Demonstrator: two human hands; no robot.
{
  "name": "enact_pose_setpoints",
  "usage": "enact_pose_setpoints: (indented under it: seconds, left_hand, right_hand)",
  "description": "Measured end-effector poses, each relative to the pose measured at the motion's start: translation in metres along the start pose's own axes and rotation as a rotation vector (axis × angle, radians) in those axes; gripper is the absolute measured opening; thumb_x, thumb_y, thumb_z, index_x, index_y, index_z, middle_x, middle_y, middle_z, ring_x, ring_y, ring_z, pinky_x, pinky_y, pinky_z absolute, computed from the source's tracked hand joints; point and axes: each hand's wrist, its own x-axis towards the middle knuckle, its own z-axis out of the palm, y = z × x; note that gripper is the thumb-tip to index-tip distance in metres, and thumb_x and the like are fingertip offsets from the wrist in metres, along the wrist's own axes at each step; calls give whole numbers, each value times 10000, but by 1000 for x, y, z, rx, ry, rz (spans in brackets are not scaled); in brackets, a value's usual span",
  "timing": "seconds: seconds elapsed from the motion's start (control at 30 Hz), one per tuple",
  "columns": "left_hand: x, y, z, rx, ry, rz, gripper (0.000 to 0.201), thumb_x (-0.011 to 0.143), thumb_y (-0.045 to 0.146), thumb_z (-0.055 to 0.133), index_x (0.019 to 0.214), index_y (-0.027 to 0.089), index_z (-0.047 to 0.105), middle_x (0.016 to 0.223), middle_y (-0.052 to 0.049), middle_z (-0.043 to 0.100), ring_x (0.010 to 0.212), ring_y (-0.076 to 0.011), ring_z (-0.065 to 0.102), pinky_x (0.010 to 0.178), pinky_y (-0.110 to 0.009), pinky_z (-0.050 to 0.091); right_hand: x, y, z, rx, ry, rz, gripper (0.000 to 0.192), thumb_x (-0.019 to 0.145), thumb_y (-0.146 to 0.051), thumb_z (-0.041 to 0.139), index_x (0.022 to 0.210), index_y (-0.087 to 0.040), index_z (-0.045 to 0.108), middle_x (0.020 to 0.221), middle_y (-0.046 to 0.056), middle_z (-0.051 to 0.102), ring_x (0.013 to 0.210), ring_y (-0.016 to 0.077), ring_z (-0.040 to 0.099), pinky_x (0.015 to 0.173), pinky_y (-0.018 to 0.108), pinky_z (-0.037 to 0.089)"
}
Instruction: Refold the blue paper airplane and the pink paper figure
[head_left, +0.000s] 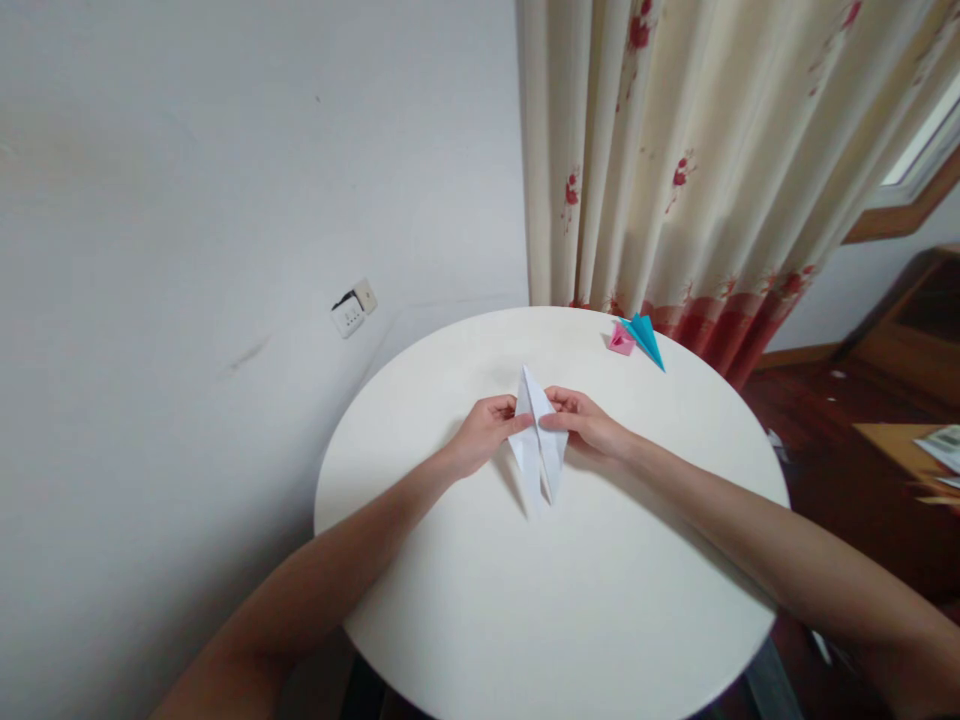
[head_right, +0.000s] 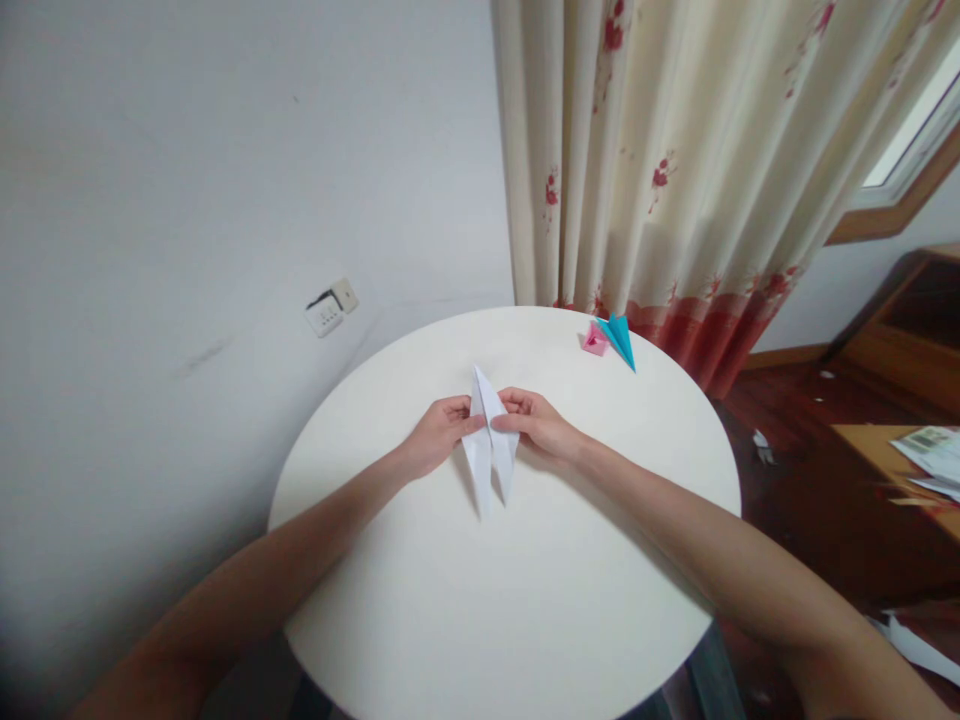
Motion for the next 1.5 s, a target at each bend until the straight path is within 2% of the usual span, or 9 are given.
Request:
enact_pose_setpoints:
  seconds: [0.17, 0.6, 0.67, 0.8, 0.9, 1.0, 1.1, 1.3, 1.5]
  left_hand:
    - [-1, -2, 1, 29, -36, 7, 378, 696, 444, 857, 788, 127, 671, 794, -31, 659, 749, -144, 590, 728, -264, 422]
    - [-3, 3, 6, 31, 98, 32, 346, 710, 440, 835, 797, 149, 670, 756, -11, 653, 687, -126, 570, 660, -244, 414]
    - [-4, 4, 7, 49, 154, 51, 350, 712, 452, 827, 781, 154, 657, 737, -4, 646, 664, -124, 562, 644, -244, 413]
    - [-2, 3, 7, 169, 290, 122, 333, 740, 444, 797, 799, 159, 635, 690, 13, 613, 635, -113, 539, 613, -232, 392]
    - [0, 0, 5, 225, 299, 193, 317, 774, 390, 764, 964, 190, 608, 637, 56, 560, 602, -104, 520, 595, -219, 383]
    - [2, -2, 4, 252, 270, 240, 287, 785, 351, 734, 985, 200, 595, 760, 22, 618, 705, -122, 583, 647, -228, 438]
    - [2, -2, 3, 258, 269, 217, 240, 797, 353, 702, 949, 185, 623, 878, -27, 650, 792, -145, 615, 680, -248, 479]
    - [2, -2, 2, 224, 286, 167, 351, 734, 380, 771, 986, 182, 627, 962, -44, 673, 841, -167, 645, 754, -283, 505]
    - [1, -7, 3, 259, 237, 113, 297, 771, 440, 747, 820, 155, 678, 863, -41, 674, 794, -167, 612, 774, -284, 467]
  right_hand:
    - [-2, 2, 1, 28, -73, 31, 314, 669, -237, 819, 923, -174, 647, 865, 24, 688, 710, 148, 609, 675, 266, 457]
    - [1, 4, -4, -110, -32, -32, 305, 682, -332, 811, 883, -171, 648, 828, 22, 685, 750, 167, 617, 724, 294, 472]
    - [3, 6, -6, -166, 21, -49, 314, 678, -368, 819, 834, -182, 620, 756, -4, 653, 673, 143, 586, 640, 268, 453]
    - [7, 12, -12, -341, 204, -80, 392, 653, -469, 830, 685, -194, 552, 542, -55, 516, 488, 96, 444, 472, 234, 324]
    - [11, 16, -18, -397, 333, -105, 418, 625, -518, 829, 667, -191, 572, 516, -45, 513, 470, 99, 431, 458, 245, 307]
    - [15, 18, -23, -400, 431, -176, 404, 615, -517, 823, 680, -189, 595, 546, -32, 536, 498, 106, 447, 478, 255, 327]
    - [19, 21, -28, -391, 469, -227, 366, 641, -489, 802, 748, -187, 625, 571, -33, 545, 524, 118, 472, 507, 267, 368]
    - [20, 23, -29, -367, 501, -325, 343, 687, -426, 766, 898, -193, 628, 601, -52, 551, 547, 130, 514, 536, 278, 433]
    - [18, 21, -25, -423, 524, -328, 253, 715, -414, 730, 753, -194, 612, 646, -14, 586, 572, 136, 531, 534, 277, 424]
